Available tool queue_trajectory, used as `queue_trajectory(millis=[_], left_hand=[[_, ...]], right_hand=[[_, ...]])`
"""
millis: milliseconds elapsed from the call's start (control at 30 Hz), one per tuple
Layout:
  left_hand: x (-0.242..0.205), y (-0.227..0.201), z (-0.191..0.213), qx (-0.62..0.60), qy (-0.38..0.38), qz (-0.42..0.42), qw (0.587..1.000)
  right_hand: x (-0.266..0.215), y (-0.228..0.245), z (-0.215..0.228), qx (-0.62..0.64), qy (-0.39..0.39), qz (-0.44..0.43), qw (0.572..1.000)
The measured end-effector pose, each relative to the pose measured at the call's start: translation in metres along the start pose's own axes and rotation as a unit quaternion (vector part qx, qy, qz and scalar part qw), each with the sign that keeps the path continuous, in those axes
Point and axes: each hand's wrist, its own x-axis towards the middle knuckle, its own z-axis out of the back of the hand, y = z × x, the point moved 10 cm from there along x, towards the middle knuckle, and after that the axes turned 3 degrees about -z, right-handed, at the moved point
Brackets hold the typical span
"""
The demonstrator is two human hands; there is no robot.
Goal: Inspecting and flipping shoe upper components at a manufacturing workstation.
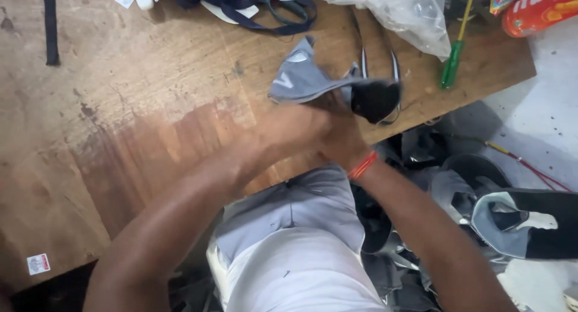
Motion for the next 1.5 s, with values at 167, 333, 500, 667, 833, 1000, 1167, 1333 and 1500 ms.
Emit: queue_trajectory(millis=[167,333,500,667,833,1000,1167,1333,1500], left_hand=[[-0.002,0.085,-0.014,-0.046,-0.067,0.064,0.995],[-0.002,0.130,-0.026,-0.079,0.023,0.214,0.973],[0.001,0.109,-0.007,-0.034,-0.002,0.123,0.992],[-0.004,0.065,0.046,-0.061,-0.067,0.097,0.991],[-0.029,0.053,0.039,0.029,-0.044,0.081,0.995],[-0.066,-0.005,0.045,0.117,-0.137,-0.092,0.979],[-0.069,-0.002,0.030,0.009,-0.036,0.036,0.999],[-0.077,0.032,0.006,-0.053,-0.060,0.159,0.984],[-0.076,0.027,0.011,-0.051,-0.138,0.119,0.982]], right_hand=[[0.010,0.012,0.005,-0.049,0.060,-0.015,0.997],[0.030,0.015,0.042,0.016,0.018,0.008,1.000],[0.031,0.014,0.037,0.000,0.100,0.011,0.995],[0.032,0.015,0.056,0.050,0.015,0.056,0.997],[0.042,0.005,0.047,-0.014,0.124,-0.085,0.989],[0.013,-0.024,-0.022,-0.065,0.104,-0.091,0.988],[0.040,0.005,0.012,-0.088,0.105,-0.068,0.988],[0.040,0.012,0.018,-0.097,0.101,-0.047,0.989],[0.040,0.003,0.016,-0.089,0.057,-0.074,0.992]])
